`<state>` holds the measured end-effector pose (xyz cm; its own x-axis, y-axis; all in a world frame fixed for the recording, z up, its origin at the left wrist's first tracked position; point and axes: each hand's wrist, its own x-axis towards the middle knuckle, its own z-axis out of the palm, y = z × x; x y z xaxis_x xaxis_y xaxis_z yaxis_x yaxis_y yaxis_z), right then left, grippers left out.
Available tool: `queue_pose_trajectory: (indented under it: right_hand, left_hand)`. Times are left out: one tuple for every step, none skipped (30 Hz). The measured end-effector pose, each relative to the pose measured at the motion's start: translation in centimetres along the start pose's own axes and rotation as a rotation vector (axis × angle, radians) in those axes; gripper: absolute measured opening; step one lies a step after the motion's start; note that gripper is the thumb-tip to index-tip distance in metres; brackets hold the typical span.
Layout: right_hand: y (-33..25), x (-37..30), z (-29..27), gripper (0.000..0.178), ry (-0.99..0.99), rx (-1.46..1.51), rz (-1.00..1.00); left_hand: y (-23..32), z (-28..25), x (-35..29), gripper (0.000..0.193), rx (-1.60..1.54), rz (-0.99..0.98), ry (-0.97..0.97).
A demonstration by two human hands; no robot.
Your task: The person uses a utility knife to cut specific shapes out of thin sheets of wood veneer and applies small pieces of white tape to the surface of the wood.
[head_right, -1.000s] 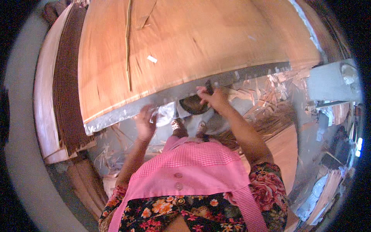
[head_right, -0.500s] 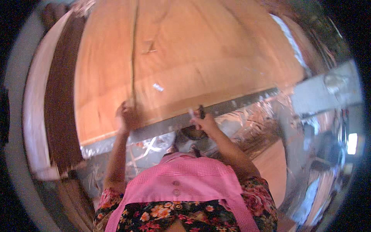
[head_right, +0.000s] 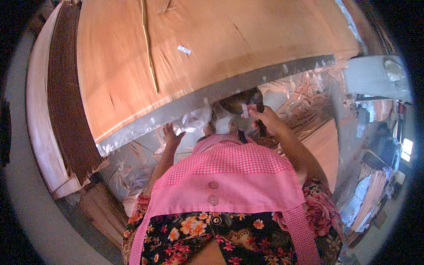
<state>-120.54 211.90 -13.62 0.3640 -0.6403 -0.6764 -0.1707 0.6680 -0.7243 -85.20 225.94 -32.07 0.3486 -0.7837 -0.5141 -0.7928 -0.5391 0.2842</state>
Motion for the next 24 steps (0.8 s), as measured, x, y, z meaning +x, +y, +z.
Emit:
queue_pose_trajectory:
  right_hand:
    - [0.4,0.0,0.7,0.028,-0.028,-0.123,0.067]
    - [0.4,-0.1,1.2,0.03,-0.063,-0.261,0.125]
    - [1.0,-0.1,1.3,0.032,-0.086,-0.283,0.122]
    - [1.9,0.0,1.5,0.034,-0.109,-0.306,0.119]
    - [2.8,0.3,1.9,0.036,-0.138,-0.322,0.113]
    - [2.9,0.4,2.5,0.039,-0.142,-0.321,0.113]
    - [3.5,0.5,2.9,0.041,-0.147,-0.315,0.104]
    - [4.0,0.7,3.4,0.043,-0.158,-0.316,0.091]
    - [4.5,0.9,3.9,0.044,-0.158,-0.317,0.078]
    - [5.5,1.3,4.1,0.044,-0.126,-0.287,0.08]
    - [6.2,1.7,4.5,0.043,-0.096,-0.25,0.075]
    - [7.0,2.2,4.9,0.041,-0.065,-0.217,0.069]
    - [7.2,2.7,5.3,0.04,-0.045,-0.189,0.049]
    - [7.3,2.6,5.7,0.036,-0.08,0.039,-0.179]
    - [5.3,1.4,5.9,0.037,-0.112,0.172,-0.026]
    - [5.9,1.6,4.9,0.038,-0.02,-0.051,-0.175]
    - [6.4,2.0,3.7,0.039,0.081,-0.273,-0.324]
    - [5.1,0.9,2.5,0.041,0.07,-0.272,-0.309]
    - [3.6,-0.5,1.4,0.043,0.053,-0.267,-0.293]
    - [2.8,-1.4,0.1,0.045,0.077,-0.246,-0.296]
    - [2.3,-2.4,-0.8,0.046,0.078,-0.239,-0.297]
    - [1.6,-3.4,-1.7,0.047,0.081,-0.231,-0.297]
    - [1.2,-4.4,-2.5,0.047,0.084,-0.224,-0.292]
    - [0.8,-5.5,-3.4,0.048,0.046,-0.19,-0.287]
  left_hand:
    - [0.6,-0.1,-0.1,0.072,0.044,-0.036,0.031]
    - [-0.5,0.2,0.5,0.059,-0.121,-0.058,0.0]
    - [-0.9,-0.1,0.8,0.046,-0.282,-0.071,-0.028]
    - [-0.9,0.3,0.0,0.028,-0.192,0.063,0.227]
    - [-0.6,-0.2,-0.9,0.026,-0.228,0.056,0.193]
    - [-0.1,-1.0,-1.4,0.024,-0.264,0.056,0.162]
    - [0.4,-1.7,-2.0,0.022,-0.299,0.058,0.13]
    - [1.1,-1.5,-2.8,0.021,-0.44,0.196,0.109]
    - [1.9,-1.2,-3.4,0.019,-0.588,0.335,0.064]
    - [6.6,-2.7,-5.0,0.007,-0.551,0.16,-0.124]
    - [10.5,-3.5,-7.5,0.013,-0.865,0.339,-0.213]
    - [14.6,-4.9,-9.9,0.015,-0.786,0.401,-0.278]
    - [17.6,-5.7,-11.7,0.017,-0.704,0.463,-0.324]
    - [18.8,-3.8,-12.5,0.016,-0.683,0.565,-0.317]
    - [19.1,-2.2,-12.9,0.015,-0.659,0.672,-0.304]
    - [20.3,-3.6,-13.4,0.017,-0.475,0.876,-0.209]
    - [21.4,-5.3,-13.9,0.019,-0.281,1.069,-0.099]
    - [21.6,-5.7,-14.2,0.02,-0.231,1.083,0.0]
    - [21.6,-6.2,-14.4,0.022,-0.18,1.089,0.101]
    - [22.4,-7.7,-14.8,0.029,-0.218,0.859,0.042]
    - [23.4,-8.5,-14.2,0.031,-0.254,0.886,0.123]
    - [24.6,-9.1,-13.7,0.032,-0.293,0.917,0.2]
    - [25.8,-9.4,-13.2,0.034,-0.337,0.946,0.272]
    - [28.1,-10.7,-13.5,0.043,-0.204,1.068,0.411]
